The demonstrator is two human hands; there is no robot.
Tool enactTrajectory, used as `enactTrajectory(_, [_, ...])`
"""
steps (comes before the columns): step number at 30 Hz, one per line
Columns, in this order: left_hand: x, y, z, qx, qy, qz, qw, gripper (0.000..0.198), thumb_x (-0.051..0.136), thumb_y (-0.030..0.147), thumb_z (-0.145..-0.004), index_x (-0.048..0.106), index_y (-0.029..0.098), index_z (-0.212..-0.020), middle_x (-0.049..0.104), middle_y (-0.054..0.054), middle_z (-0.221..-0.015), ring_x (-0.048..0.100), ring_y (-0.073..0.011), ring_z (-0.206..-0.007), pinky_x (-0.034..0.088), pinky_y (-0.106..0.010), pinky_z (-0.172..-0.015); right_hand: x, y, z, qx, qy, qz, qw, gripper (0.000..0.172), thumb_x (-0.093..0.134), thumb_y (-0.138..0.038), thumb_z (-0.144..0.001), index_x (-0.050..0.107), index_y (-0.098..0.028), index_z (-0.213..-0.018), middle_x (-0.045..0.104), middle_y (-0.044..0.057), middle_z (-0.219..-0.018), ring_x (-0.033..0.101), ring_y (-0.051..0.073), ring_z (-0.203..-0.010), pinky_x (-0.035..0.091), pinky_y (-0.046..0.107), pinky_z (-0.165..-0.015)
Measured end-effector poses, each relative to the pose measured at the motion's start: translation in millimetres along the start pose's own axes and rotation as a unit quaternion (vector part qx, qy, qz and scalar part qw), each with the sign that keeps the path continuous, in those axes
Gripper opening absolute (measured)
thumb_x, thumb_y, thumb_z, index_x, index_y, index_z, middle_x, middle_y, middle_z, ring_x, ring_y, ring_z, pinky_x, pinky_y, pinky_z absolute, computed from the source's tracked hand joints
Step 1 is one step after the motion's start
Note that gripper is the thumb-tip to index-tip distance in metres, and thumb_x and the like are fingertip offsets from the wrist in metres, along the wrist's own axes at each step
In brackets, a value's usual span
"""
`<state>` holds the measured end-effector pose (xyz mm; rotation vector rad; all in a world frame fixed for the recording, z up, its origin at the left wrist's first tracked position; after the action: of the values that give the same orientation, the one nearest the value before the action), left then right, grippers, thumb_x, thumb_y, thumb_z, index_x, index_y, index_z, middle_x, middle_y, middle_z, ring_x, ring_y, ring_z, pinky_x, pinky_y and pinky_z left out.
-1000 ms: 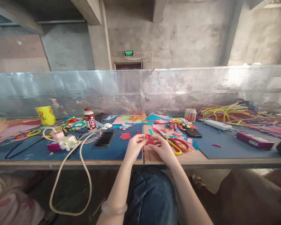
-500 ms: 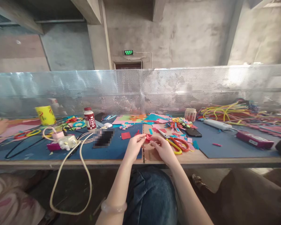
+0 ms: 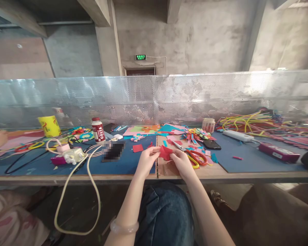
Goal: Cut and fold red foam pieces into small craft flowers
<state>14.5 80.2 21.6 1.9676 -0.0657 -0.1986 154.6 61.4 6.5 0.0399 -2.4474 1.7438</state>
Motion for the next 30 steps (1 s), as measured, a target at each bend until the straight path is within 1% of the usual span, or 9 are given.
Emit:
enactTrajectory(2, [0.0,-0.1,-0.3,0.002,-0.001,0.001,1.0,0.028,0.058,0.024,-0.073,0.064,0.014,-0.099,0.067,-0.01,-0.098,0.061,-0.0207,-0.088,0.048,-0.026,-0.068,-0.3,-1.8,0.1,-0.006,-0.002,-0.006,1.0,0.012,0.054,-0.024,-0.069,0.062,-0.016,-0.074,0.066,0.003,-0.07,0.061,0.016,-0.059,0.049,0.026,-0.053])
enactTrajectory(7, [1.1,-7.1,-1.3,-0.012,-0.01,0.002,1.0,0.031,0.061,0.028,-0.072,0.063,0.014,-0.1,0.068,-0.01,-0.094,0.061,-0.021,-0.085,0.048,-0.026,-0.063,0.4,0.4,-0.5,-0.006,-0.02,-0.001,1.0,0.017,0.06,-0.03,-0.07,0.063,-0.016,-0.076,0.066,0.003,-0.073,0.059,0.014,-0.057,0.047,0.024,-0.052])
enactTrajectory(12, [6.1,0.2,1.1,0.009,-0.032,-0.006,0.999,0.029,0.058,0.027,-0.075,0.064,0.016,-0.101,0.068,-0.008,-0.095,0.061,-0.0191,-0.085,0.047,-0.028,-0.075,2.8,0.2,0.3,-0.007,-0.033,-0.018,0.999,0.026,0.061,-0.033,-0.069,0.063,-0.016,-0.089,0.068,0.004,-0.077,0.061,0.016,-0.064,0.048,0.026,-0.056])
enactTrajectory(15, [7.8,3.5,2.2,0.008,-0.035,-0.008,0.999,0.029,0.059,0.025,-0.074,0.064,0.016,-0.101,0.067,-0.008,-0.1,0.06,-0.0198,-0.091,0.046,-0.029,-0.078,1.7,2.7,0.1,0.007,-0.025,-0.041,0.999,0.027,0.063,-0.034,-0.068,0.064,-0.015,-0.088,0.068,0.005,-0.078,0.062,0.016,-0.065,0.05,0.027,-0.057])
enactTrajectory(17, [9.1,3.1,2.2,0.003,-0.04,-0.006,0.999,0.029,0.059,0.025,-0.073,0.063,0.016,-0.101,0.066,-0.008,-0.099,0.06,-0.0194,-0.09,0.046,-0.028,-0.077,-0.4,4.3,-0.4,0.015,-0.013,-0.061,0.998,0.026,0.065,-0.033,-0.065,0.064,-0.014,-0.084,0.068,0.005,-0.077,0.062,0.017,-0.066,0.05,0.028,-0.059])
enactTrajectory(20, [8.5,1.8,1.4,0.006,-0.04,-0.021,0.999,0.025,0.057,0.027,-0.075,0.064,0.015,-0.096,0.067,-0.006,-0.092,0.06,-0.0179,-0.081,0.046,-0.025,-0.068,-2.6,3.7,-0.4,0.016,0.003,-0.081,0.997,0.024,0.067,-0.032,-0.062,0.064,-0.015,-0.079,0.068,0.005,-0.075,0.062,0.018,-0.065,0.051,0.03,-0.06])
enactTrajectory(24, [9.0,0.4,0.9,0.007,-0.048,-0.015,0.999,0.025,0.053,0.031,-0.078,0.063,0.015,-0.095,0.066,-0.004,-0.078,0.059,-0.0147,-0.067,0.043,-0.022,-0.058,-1.5,0.8,1.1,0.022,0.003,-0.077,0.997,0.022,0.068,-0.03,-0.061,0.065,-0.015,-0.077,0.067,0.003,-0.07,0.059,0.015,-0.057,0.05,0.028,-0.057])
enactTrajectory(27, [10.3,1.9,1.3,0.007,-0.057,-0.003,0.998,0.027,0.052,0.032,-0.08,0.062,0.015,-0.097,0.066,-0.003,-0.077,0.058,-0.0137,-0.065,0.043,-0.022,-0.058,0.1,1.0,2.1,0.039,-0.004,-0.1,0.994,0.023,0.069,-0.028,-0.059,0.067,-0.015,-0.078,0.067,0.003,-0.071,0.058,0.013,-0.053,0.05,0.028,-0.057])
enactTrajectory(30, [8.4,3.3,1.6,0.004,-0.046,0.006,0.999,0.026,0.054,0.032,-0.078,0.063,0.015,-0.096,0.066,-0.004,-0.077,0.058,-0.014,-0.066,0.044,-0.023,-0.06,1.6,1.1,2.4,0.051,-0.009,-0.128,0.99,0.023,0.069,-0.026,-0.057,0.068,-0.014,-0.076,0.068,0.004,-0.076,0.06,0.013,-0.056,0.051,0.029,-0.061])
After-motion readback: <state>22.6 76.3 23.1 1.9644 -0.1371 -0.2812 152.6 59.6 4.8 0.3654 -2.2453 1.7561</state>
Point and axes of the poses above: each hand's wrist, its own z-axis away from the middle knuckle, its own x-axis out of the palm, y = z × x, the point moved 9 cm from there along -z, towards the middle knuckle
